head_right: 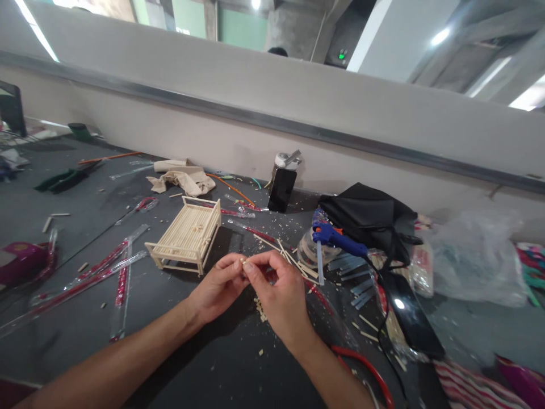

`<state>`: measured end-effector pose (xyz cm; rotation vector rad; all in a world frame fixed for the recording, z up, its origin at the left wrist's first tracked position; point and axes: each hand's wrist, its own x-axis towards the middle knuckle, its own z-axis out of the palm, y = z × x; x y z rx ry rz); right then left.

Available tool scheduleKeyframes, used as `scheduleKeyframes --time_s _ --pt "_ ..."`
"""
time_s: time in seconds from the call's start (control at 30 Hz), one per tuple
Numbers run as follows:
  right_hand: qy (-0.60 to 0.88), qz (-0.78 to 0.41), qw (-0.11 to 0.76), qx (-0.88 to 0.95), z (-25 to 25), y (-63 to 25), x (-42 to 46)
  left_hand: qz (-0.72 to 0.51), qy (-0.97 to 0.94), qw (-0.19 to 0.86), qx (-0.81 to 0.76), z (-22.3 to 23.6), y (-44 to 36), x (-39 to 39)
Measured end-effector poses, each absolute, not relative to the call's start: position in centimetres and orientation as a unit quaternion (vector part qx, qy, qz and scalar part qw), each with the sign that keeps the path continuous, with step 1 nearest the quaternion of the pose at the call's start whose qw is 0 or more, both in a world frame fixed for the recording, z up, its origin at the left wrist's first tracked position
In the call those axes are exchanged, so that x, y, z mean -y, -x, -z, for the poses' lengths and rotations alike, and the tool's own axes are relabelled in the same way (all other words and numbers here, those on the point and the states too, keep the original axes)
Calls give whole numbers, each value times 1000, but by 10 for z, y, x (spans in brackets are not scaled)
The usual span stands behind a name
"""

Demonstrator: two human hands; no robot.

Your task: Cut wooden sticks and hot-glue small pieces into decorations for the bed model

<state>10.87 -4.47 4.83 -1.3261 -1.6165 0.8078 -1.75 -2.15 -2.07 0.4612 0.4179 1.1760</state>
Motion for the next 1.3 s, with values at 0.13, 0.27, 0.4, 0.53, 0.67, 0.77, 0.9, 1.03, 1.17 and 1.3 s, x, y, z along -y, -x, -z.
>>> scheduleKeyframes --time_s 0.13,0.27,0.4,0.53,0.67,0.77,0.9,1.03,1.17,1.3 --pt "532 -323 434 651 -48 -109 44 -544 -221 786 -197 21 18 21" --pt "531 -328 433 651 -47 -109 44 -545 -217 785 -202 22 18 21" --pt "536 -320 430 653 -47 -109 45 -545 -222 782 -205 20 18 21" --pt "539 -310 429 655 -48 -109 45 -546 -222 781 -207 19 18 21" --pt "539 -313 429 654 -47 -108 45 -545 -218 783 -206 20 18 21" --pt "542 -316 428 651 -47 -108 45 -545 -219 784 -201 21 18 21" --pt "545 -322 426 646 -49 -109 45 -542 -208 791 -194 22 18 21" --pt "541 -336 437 635 -50 -110 45 -547 -204 791 -186 23 17 21" --pt "531 -298 443 658 -49 -111 46 -550 -206 787 -188 23 17 20" --pt "514 -220 446 700 -47 -112 46 -549 -203 787 -194 23 16 20"
